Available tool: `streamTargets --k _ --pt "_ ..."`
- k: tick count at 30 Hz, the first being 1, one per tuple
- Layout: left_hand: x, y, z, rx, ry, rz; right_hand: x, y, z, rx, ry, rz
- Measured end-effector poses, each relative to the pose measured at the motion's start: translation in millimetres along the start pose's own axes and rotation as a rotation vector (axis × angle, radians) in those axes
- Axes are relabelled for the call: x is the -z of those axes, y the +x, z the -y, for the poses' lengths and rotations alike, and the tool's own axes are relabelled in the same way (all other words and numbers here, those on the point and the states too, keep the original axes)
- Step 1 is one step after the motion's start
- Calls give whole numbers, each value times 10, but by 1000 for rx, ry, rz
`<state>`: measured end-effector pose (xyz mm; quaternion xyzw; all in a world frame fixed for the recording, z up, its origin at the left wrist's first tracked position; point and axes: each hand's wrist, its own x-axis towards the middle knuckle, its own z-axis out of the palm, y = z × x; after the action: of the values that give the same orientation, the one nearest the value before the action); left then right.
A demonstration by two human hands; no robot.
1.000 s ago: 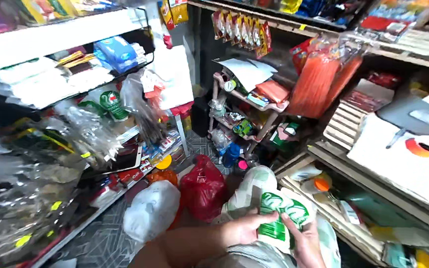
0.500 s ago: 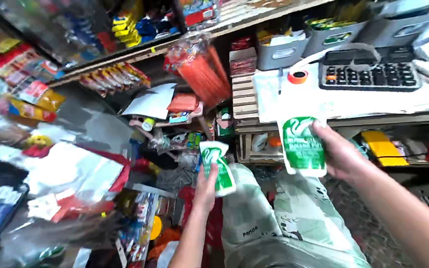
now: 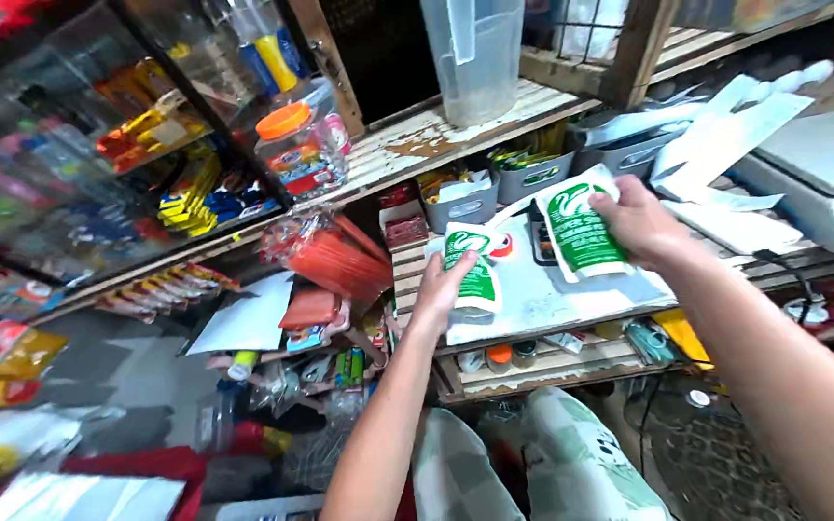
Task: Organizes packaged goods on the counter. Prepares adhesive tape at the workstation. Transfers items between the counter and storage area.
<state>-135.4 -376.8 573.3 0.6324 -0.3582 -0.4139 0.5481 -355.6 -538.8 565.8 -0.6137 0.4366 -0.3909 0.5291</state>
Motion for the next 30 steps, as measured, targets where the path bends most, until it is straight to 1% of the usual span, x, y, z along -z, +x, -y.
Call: streamTargets --k 2,4,6,7,9,10,12,14,16,18,20,22,24,27,28,30 --pt "-369 142 -29 3 -12 50 323 137 -101 19 -112 -113" --pt "-701 252 -42 -24 -23 65 570 182 -176 37 -205 -222" --pt "-956 368 -25 -57 15 35 680 198 -208 61 -279 -307" --pt "-1061 454 16 -73 42 9 690 209 -219 74 -315 -320" --pt "-1220 560 95 -80 86 -13 692 225 -273 119 -429 -270" --pt "-1277 577 127 -76 97 -17 699 228 -328 172 -524 -241" --pt "-1332 550 169 -64 98 -19 723 255 -436 343 -712 -244" --pt "-1309 449 187 -63 75 -25 718 263 -331 468 -813 -231" --pt "-1259 370 207 -64 52 -38 661 326 -206 537 -868 -188" --pt "-1214 322 233 -54 39 -57 560 438 -130 532 -959 -110" --pt "-1177 280 234 -20 35 -51 433 548 -48 427 -1136 -6" --pt "-1170 243 218 20 39 -26 329 622 34 306 -1214 20" --pt "-1214 245 205 32 49 -13 321 632 203 201 -1067 -5" --pt "-1387 379 189 -1 95 -2 340 638 430 129 -640 -53" --pt "-1453 481 196 -29 140 10 322 625 483 96 -461 -39" --pt "-1526 672 186 -133 326 46 283 529 576 56 -122 70"
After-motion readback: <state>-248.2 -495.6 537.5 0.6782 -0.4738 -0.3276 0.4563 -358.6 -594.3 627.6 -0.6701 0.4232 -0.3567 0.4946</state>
